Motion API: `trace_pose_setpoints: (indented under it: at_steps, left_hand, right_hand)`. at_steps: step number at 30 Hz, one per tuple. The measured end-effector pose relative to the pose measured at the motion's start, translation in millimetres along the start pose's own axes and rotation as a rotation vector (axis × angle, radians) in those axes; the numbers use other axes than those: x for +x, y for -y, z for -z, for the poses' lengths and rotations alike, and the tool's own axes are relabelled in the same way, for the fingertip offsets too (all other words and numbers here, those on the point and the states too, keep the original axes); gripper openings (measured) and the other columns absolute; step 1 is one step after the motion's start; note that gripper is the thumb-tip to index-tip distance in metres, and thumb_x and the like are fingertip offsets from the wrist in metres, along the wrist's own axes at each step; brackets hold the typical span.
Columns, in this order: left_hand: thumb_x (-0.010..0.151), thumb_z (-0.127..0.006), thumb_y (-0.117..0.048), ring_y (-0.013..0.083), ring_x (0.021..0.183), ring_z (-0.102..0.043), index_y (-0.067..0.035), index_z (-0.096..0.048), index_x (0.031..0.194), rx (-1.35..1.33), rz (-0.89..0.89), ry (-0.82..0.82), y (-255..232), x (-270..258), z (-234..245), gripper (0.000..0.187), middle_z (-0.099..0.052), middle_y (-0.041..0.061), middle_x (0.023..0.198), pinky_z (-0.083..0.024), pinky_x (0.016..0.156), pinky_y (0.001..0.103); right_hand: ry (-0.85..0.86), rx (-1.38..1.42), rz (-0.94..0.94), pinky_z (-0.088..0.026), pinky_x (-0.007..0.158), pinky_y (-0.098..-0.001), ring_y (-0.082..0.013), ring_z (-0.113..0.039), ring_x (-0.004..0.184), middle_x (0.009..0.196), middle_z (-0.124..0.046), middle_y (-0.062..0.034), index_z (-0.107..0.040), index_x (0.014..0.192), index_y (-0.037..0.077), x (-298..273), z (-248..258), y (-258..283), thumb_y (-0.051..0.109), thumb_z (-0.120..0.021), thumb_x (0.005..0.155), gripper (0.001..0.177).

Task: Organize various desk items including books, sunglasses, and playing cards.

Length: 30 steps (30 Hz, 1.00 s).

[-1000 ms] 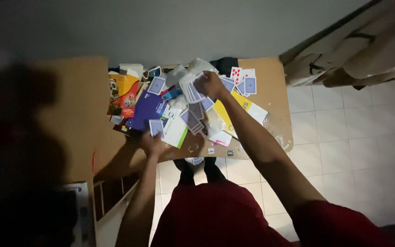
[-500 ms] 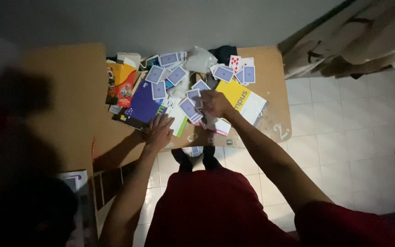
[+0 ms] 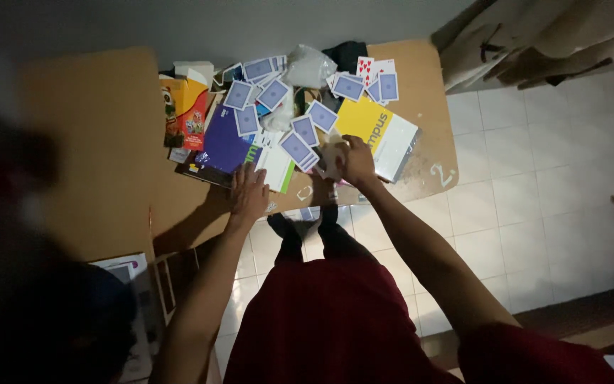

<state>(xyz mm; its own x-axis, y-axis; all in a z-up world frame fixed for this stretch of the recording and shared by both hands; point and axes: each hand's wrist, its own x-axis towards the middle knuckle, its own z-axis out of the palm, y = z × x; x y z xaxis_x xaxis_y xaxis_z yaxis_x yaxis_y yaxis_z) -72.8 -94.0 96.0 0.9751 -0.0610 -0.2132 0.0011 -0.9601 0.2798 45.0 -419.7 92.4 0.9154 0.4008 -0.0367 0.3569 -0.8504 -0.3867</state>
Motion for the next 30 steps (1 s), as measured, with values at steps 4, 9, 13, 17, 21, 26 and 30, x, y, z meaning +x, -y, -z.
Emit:
trace_pose_setpoints:
  at_steps: [4,9,13,17,21,26,30]
  left_hand:
    - [0.099,-0.057,-0.032,0.0365,0.154,-0.024,-0.017,-0.048,0.15,-0.027,-0.187,-0.001,6,0,-16,0.053,-0.033,0.016,0.163,-0.013,0.126,0.054]
    - [0.099,-0.053,-0.037,0.0416,0.148,-0.021,-0.018,-0.045,0.149,0.06,-0.086,0.052,10,7,-20,0.055,-0.032,0.012,0.161,-0.009,0.121,0.057]
    - [0.101,-0.053,-0.037,0.0397,0.154,-0.023,-0.018,-0.049,0.151,0.043,-0.035,0.031,-2,-6,-14,0.053,-0.035,0.013,0.164,-0.012,0.128,0.054]
    - [0.099,-0.053,-0.037,0.0411,0.152,-0.022,-0.014,-0.05,0.149,0.007,0.02,0.005,-14,-12,-24,0.054,-0.033,0.017,0.163,-0.012,0.124,0.055]
    - [0.1,-0.051,-0.039,0.0428,0.15,-0.017,-0.014,-0.048,0.149,0.049,0.071,0.083,-31,-19,-31,0.055,-0.028,0.018,0.162,-0.008,0.122,0.056]
    - [0.101,-0.05,-0.041,0.0392,0.155,-0.017,-0.019,-0.045,0.153,0.045,0.144,0.146,-55,-26,-31,0.057,-0.026,0.014,0.167,-0.008,0.127,0.053]
    - [0.1,-0.049,-0.042,0.0398,0.155,-0.014,-0.021,-0.04,0.155,0.028,0.177,0.167,-59,-30,-28,0.059,-0.023,0.012,0.167,-0.009,0.124,0.054]
  right_hand:
    - [0.06,-0.024,0.122,-0.039,0.114,-0.0509,-0.0374,-0.046,0.142,0.153,-0.051,-0.0142,-0.066,0.135,0.015,-11,7,6,0.034,-0.07,0.09,0.049]
    - [0.148,-0.103,0.284,-0.034,0.108,-0.0553,-0.04,-0.041,0.139,0.155,-0.044,-0.0177,-0.054,0.146,0.02,-12,14,14,0.038,-0.075,0.081,0.071]
    - [0.128,-0.128,0.28,-0.035,0.112,-0.0536,-0.0389,-0.041,0.143,0.157,-0.044,-0.0179,-0.052,0.148,0.016,-18,-3,-11,0.038,-0.074,0.085,0.07]
    - [0.148,-0.112,0.152,-0.036,0.115,-0.0522,-0.0387,-0.04,0.146,0.157,-0.043,-0.0183,-0.053,0.146,0.012,-27,25,-8,0.04,-0.075,0.085,0.07]
    - [0.226,-0.131,-0.016,-0.035,0.112,-0.054,-0.0413,-0.034,0.146,0.158,-0.035,-0.0201,-0.048,0.147,0.013,-33,43,-10,0.044,-0.077,0.08,0.079]
    - [0.268,-0.137,-0.113,-0.039,0.11,-0.0571,-0.0446,-0.03,0.146,0.163,-0.027,-0.0187,-0.042,0.152,0.015,-35,17,-52,0.04,-0.072,0.081,0.081]
    - [0.369,-0.042,-0.199,-0.042,0.111,-0.0571,-0.0403,-0.031,0.15,0.168,-0.026,-0.0114,-0.045,0.151,0.02,-54,55,-23,0.037,-0.068,0.083,0.074]
